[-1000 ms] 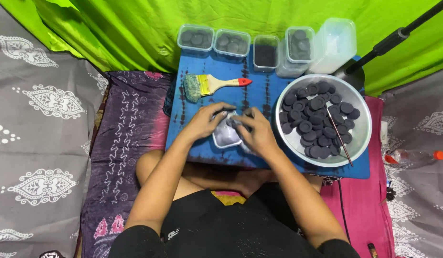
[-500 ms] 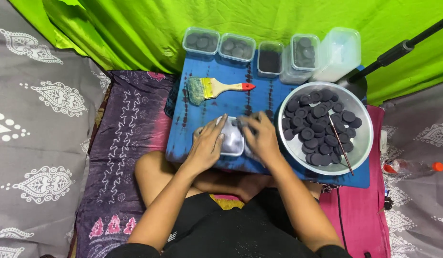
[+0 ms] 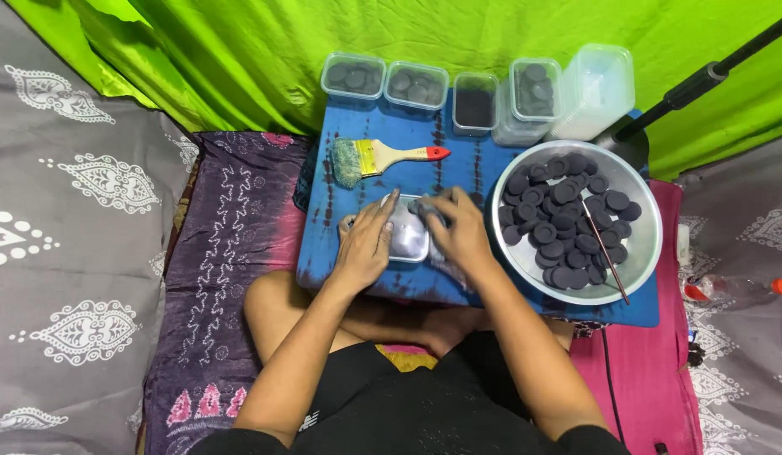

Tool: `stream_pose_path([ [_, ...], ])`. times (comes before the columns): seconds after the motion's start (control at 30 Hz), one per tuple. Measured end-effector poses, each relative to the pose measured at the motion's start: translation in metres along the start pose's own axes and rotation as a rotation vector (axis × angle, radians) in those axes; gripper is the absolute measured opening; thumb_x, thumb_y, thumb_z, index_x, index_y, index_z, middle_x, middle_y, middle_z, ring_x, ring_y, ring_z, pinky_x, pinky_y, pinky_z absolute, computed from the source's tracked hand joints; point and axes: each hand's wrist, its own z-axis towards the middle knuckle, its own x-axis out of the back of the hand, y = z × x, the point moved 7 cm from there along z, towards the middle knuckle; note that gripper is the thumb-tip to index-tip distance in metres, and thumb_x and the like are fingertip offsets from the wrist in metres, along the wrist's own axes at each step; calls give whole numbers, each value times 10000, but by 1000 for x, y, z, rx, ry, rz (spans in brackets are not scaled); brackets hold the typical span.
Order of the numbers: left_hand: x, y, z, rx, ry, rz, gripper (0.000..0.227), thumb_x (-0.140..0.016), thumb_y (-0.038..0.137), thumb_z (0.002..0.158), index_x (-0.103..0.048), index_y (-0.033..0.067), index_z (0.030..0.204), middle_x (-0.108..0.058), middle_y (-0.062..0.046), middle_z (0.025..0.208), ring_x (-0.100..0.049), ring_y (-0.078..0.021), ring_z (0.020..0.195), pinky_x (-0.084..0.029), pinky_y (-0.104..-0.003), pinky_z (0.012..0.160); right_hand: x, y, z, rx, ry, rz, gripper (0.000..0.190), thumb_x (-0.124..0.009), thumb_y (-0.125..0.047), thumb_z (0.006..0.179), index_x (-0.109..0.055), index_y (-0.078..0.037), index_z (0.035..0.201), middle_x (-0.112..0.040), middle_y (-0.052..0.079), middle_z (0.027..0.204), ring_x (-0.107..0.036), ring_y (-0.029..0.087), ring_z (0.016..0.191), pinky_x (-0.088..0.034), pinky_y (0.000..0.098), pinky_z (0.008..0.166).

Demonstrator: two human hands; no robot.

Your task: Cleaning small black circular discs by wiping them individually with a cloth

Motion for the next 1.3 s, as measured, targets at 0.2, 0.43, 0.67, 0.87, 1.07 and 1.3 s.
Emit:
stream_pose_path([
  [0.2, 6, 4, -2, 63, -12, -19, 558, -436, 137, 1030, -406, 206, 1583, -598, -140, 1429, -558, -335, 1318, -345, -494, 1014, 13, -37, -31, 36, -116, 7, 186, -742, -188, 849, -751, -174, 1034, -619, 149, 966, -668, 407, 892, -545, 491, 791],
  [0.43, -1, -8, 11, -19, -143, 9, 538, -484, 167, 1018, -445, 167, 1555, -641, -162, 1363, -573, -358, 1299, -358, -528, 1008, 10, -17, -18, -5, -108, 8, 197, -757, -170, 849, -761, -145, 1045, -611, 172, 939, -670, 424, 889, -544, 493, 780],
  [0.67, 24, -38, 32, 127, -175, 2, 399, -625, 221, 974, -592, 147, 1365, -684, -205, 1155, -656, -424, 1141, -468, -536, 992, -3, -13, -17, 80, -71, 27, 240, -728, -159, 858, -777, -243, 1077, -606, 98, 981, -670, 363, 909, -540, 458, 821],
  [0.87, 6, -36, 22, 218, -110, -101, 212, -571, 213, 1014, -736, 220, 1147, -731, -87, 1058, -701, -326, 1089, -531, -438, 949, -9, -8, -26, 40, -73, -12, 247, -738, -173, 860, -780, -255, 1089, -629, 119, 1009, -685, 367, 922, -554, 465, 811],
  [1.07, 17, -33, 34, 226, -77, -140, 206, -563, 176, 1009, -745, 166, 1106, -729, -164, 1017, -683, -407, 1058, -531, -510, 933, -13, -16, 5, 69, -93, 39, 266, -728, -151, 859, -783, -263, 1093, -613, 111, 981, -678, 369, 912, -546, 467, 798],
  [1.3, 7, -42, 25, 316, 46, -221, 225, -527, 120, 1019, -721, 75, 1124, -728, -245, 1033, -669, -464, 1063, -521, -559, 931, 6, -26, -37, 54, -97, -89, 208, -736, -183, 858, -786, -171, 1059, -643, 173, 1000, -693, 397, 912, -567, 479, 791],
])
